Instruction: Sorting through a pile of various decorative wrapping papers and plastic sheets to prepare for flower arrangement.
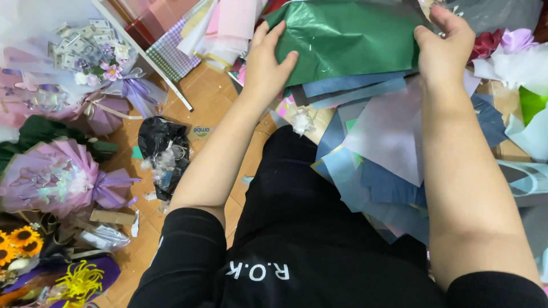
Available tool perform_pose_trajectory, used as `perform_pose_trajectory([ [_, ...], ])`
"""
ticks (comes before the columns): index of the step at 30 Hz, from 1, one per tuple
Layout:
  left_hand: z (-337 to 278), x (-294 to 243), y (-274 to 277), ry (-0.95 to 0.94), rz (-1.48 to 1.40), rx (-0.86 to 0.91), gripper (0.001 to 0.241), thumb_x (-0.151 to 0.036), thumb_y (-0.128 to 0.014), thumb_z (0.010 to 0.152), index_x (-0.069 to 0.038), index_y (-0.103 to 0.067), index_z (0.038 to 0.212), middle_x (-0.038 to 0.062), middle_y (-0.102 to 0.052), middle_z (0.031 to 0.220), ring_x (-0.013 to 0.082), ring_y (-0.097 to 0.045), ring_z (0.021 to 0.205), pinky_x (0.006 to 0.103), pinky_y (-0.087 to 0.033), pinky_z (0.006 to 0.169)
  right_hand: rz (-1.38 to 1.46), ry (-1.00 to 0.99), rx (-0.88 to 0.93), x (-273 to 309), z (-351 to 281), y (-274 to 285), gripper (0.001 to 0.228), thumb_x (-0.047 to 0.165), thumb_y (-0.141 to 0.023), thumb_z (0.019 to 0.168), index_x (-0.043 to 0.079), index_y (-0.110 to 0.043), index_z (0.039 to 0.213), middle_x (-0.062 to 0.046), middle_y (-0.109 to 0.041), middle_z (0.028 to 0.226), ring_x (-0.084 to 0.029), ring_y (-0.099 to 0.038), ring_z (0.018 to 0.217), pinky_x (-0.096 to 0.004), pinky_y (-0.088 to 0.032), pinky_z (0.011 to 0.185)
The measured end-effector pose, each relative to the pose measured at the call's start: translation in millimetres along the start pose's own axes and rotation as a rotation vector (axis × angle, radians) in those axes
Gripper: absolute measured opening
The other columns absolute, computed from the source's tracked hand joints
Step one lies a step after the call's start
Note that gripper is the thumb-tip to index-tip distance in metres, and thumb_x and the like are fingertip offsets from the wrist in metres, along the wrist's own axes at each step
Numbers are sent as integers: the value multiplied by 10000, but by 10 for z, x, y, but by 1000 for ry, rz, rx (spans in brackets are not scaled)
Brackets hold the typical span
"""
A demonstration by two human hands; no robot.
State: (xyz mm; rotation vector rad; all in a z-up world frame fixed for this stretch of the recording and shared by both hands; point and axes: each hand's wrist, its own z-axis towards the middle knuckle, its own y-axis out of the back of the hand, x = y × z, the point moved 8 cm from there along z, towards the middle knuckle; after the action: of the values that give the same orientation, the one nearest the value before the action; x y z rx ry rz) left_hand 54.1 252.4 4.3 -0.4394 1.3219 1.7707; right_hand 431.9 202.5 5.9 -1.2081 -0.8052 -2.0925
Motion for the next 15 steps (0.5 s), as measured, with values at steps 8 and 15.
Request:
perform_pose_trajectory([
  [8,66,-52,-370,-52,86,232,757,-185,-808,859,-87,-442,1514,222,-469,1427,366,-524,1289,427,-430,1096,-279,511,-155,-9,152,104,243,-34,-755,748,49,-769,976,-84,-750,957,-229,-714,872,-338,-577,772],
  [15,-106,-214,-450,9,366,376,402,-368,-661,915,-141,-680,1247,103,-462,1137,303,-640,919,489,-580,681,-592,346,290,-574,151,-147,452,86,-658,763,148,-812,1183,-180,-527,1164,-345,-588,1072,-382,-435,1020],
])
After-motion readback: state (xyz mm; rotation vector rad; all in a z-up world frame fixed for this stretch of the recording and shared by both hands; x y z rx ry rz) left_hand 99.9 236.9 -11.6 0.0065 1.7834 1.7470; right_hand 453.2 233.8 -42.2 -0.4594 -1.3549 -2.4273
